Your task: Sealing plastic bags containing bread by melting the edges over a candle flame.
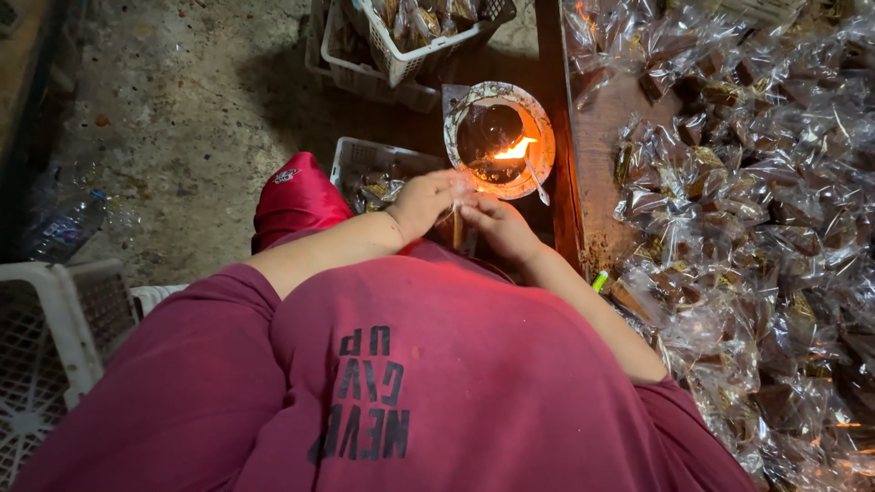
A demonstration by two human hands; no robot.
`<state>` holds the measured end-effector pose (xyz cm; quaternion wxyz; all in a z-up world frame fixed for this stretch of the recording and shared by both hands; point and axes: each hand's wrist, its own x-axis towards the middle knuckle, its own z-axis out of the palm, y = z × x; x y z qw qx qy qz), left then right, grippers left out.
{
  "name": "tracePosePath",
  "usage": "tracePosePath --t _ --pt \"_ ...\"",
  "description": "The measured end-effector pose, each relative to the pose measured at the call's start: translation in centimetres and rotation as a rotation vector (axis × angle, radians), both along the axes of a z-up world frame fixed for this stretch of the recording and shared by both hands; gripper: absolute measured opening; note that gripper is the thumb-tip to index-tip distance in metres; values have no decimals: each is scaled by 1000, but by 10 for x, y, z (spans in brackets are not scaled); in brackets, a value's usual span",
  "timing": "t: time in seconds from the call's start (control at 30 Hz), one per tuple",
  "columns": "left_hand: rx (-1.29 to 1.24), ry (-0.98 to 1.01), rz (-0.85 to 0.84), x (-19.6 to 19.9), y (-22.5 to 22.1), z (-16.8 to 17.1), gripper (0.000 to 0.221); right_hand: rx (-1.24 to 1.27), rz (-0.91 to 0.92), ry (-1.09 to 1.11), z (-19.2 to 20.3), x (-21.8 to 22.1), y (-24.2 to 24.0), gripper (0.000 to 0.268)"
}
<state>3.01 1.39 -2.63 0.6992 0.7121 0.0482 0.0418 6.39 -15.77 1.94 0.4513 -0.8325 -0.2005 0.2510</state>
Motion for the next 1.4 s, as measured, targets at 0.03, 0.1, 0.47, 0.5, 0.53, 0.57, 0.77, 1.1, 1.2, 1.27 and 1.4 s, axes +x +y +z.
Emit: tracePosePath --t 0.03,0.1,0.47,0.5,0.53,0.57,0.77,1.1,1.2,1.27,1.4 --pt "-4 1 1 -2 2 3 31 -4 1 1 21 -12 6 20" --pt "-108 -64 106 -5 9 9 32 -65 -193 127 62 -35 20 15" --pt "3 90 8 -6 13 -19 38 197 -672 290 -37 55 -35 44" --pt "11 165 -74 -10 13 -14 38 220 -716 304 -21 43 -23 40" --pt "13 165 -73 -16 13 -11 38 221 -715 305 -19 39 -25 40" --pt "101 255 -216 -23 14 -8 43 345 -716 355 -18 35 -26 30" --pt "131 222 -306 -11 3 -16 35 513 -569 468 15 -9 -14 27" --pt "-180 431 -124 -18 -5 -33 41 -92 -455 -220 -25 68 -104 24" --pt "-94 557 -29 -20 12 -37 79 -7 -533 -664 39 69 -162 28" --pt "-59 574 -67 -38 13 38 78 -420 -790 -441 97 72 -177 52" --pt "-36 765 -174 -43 9 94 75 -648 -1221 66 153 53 -210 73"
